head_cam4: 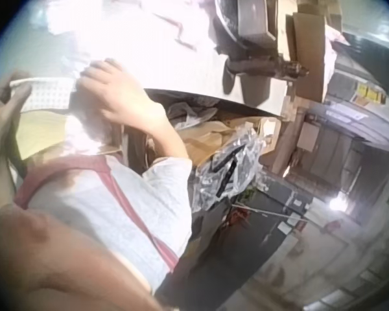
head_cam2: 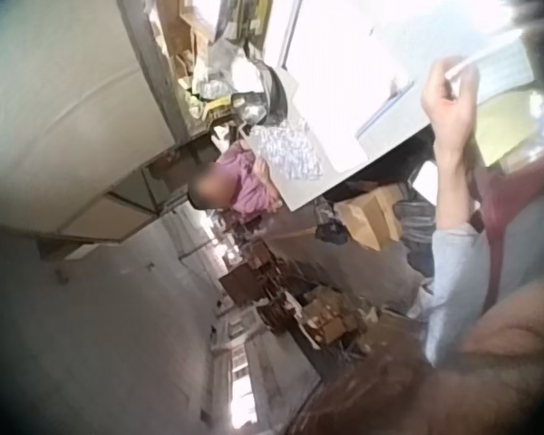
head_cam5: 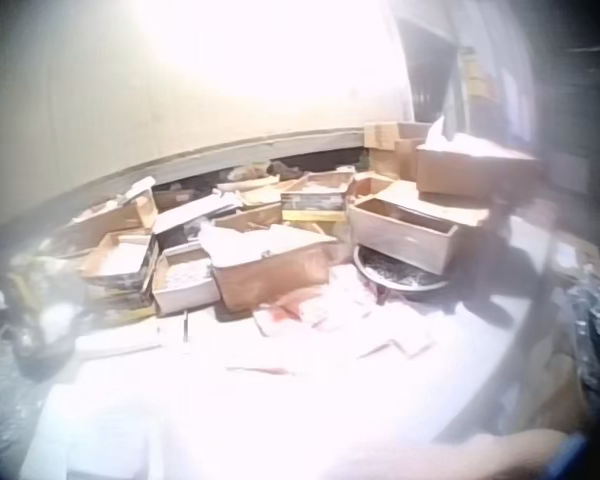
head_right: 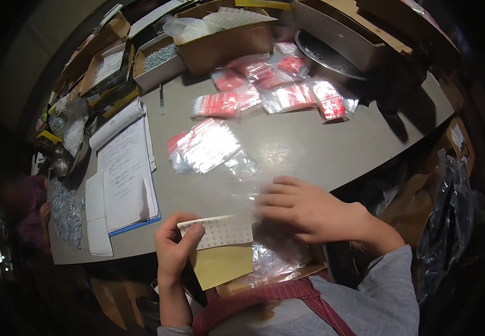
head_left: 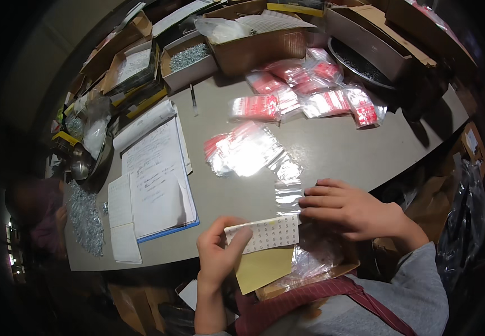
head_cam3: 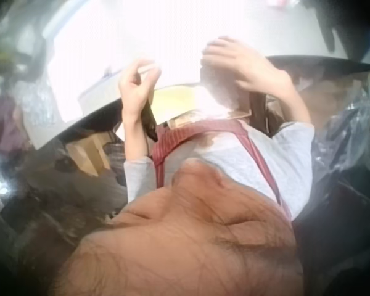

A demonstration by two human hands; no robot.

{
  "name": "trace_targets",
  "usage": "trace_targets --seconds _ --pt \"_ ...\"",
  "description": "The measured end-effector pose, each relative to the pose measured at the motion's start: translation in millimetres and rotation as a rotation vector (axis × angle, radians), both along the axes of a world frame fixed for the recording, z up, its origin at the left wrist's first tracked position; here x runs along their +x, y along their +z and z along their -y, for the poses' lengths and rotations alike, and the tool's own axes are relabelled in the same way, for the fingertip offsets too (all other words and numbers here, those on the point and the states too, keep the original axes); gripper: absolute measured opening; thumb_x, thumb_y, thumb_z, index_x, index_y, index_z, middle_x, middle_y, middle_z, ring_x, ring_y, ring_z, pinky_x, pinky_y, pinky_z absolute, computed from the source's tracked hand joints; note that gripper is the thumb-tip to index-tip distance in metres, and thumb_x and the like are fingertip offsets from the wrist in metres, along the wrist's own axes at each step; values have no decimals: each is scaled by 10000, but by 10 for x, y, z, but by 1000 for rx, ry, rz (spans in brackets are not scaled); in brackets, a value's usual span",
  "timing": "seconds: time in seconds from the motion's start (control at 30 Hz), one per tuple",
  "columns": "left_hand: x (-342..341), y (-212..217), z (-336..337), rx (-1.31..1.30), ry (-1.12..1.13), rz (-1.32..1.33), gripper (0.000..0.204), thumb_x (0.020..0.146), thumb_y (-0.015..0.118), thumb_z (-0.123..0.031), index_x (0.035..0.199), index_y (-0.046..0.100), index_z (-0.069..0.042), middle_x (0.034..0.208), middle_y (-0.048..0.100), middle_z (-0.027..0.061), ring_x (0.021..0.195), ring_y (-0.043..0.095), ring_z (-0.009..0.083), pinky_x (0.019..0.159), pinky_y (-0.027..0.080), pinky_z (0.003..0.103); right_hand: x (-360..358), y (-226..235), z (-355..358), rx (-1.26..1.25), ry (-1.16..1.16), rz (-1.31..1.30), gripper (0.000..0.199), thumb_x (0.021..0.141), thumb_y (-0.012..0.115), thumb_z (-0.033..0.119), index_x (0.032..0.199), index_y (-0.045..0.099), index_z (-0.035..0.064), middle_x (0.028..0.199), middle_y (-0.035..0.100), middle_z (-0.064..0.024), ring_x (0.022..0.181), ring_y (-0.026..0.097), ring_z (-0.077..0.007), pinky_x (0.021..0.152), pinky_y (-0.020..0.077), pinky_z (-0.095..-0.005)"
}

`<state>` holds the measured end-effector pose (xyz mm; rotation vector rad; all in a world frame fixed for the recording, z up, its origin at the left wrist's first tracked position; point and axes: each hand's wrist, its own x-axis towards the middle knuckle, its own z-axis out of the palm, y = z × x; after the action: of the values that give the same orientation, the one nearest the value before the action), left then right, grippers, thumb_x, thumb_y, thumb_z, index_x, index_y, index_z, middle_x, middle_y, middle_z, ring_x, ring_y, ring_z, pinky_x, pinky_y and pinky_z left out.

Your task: The person repeatedly peels small round labels from a sheet and applies them to small transparent plastic pouches on a cluttered work table. The person handles the label sheet and pouches by hand, placing each labeled pouch back on the table.

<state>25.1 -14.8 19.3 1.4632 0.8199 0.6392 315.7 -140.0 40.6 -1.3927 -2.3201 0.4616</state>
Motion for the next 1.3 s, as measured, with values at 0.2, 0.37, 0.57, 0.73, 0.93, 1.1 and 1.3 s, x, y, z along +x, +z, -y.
trace_targets --seconds 0.2,0.37,0.57,0.73,0.93,1.1,1.3 --pt "132 1 150 29 29 -11 100 894 741 -39 937 719 49 841 710 40 772 620 78 695 499 238 -79 44 1 70 -227 -254 343 847 699 58 1180 631 13 1155 646 -154 1067 624 -349 954 478 -437" --pt "250 -44 235 92 22 -44 117 883 764 -60 915 731 47 808 723 71 745 627 91 667 499 255 -317 -83 -111 162 -188 -213 378 788 709 77 1146 599 25 1110 608 -165 1054 587 -366 931 462 -452" --pt "292 -25 324 173 36 -110 137 884 775 -97 899 730 32 757 714 89 707 627 98 646 498 268 -485 -72 -155 244 -168 -118 361 669 689 68 1004 559 37 968 549 -142 929 548 -347 854 452 -434" --pt "285 -41 356 191 55 -105 144 889 773 -110 892 724 25 741 707 97 688 623 95 633 497 268 -551 -73 -135 264 -182 -125 438 692 735 73 1099 596 -8 1013 596 -144 926 577 -338 859 464 -415" --pt "295 -44 353 219 68 -136 169 890 778 -132 893 716 26 716 697 106 667 615 89 612 500 274 -669 -109 -125 410 -223 28 379 698 705 92 1053 625 -11 959 607 -125 871 598 -300 818 496 -401" --pt "287 -3 358 122 79 -110 138 894 754 -95 894 719 38 762 653 -14 704 538 39 616 419 218 -730 -150 -93 555 -211 119 376 693 685 102 1045 636 -21 980 620 -124 881 613 -291 821 512 -415" --pt "209 21 303 53 86 -125 160 910 745 -117 926 721 40 759 686 28 704 589 56 622 466 239 -592 -99 -56 387 -115 -66 292 765 710 63 1040 634 2 955 621 -139 871 614 -316 804 505 -406"
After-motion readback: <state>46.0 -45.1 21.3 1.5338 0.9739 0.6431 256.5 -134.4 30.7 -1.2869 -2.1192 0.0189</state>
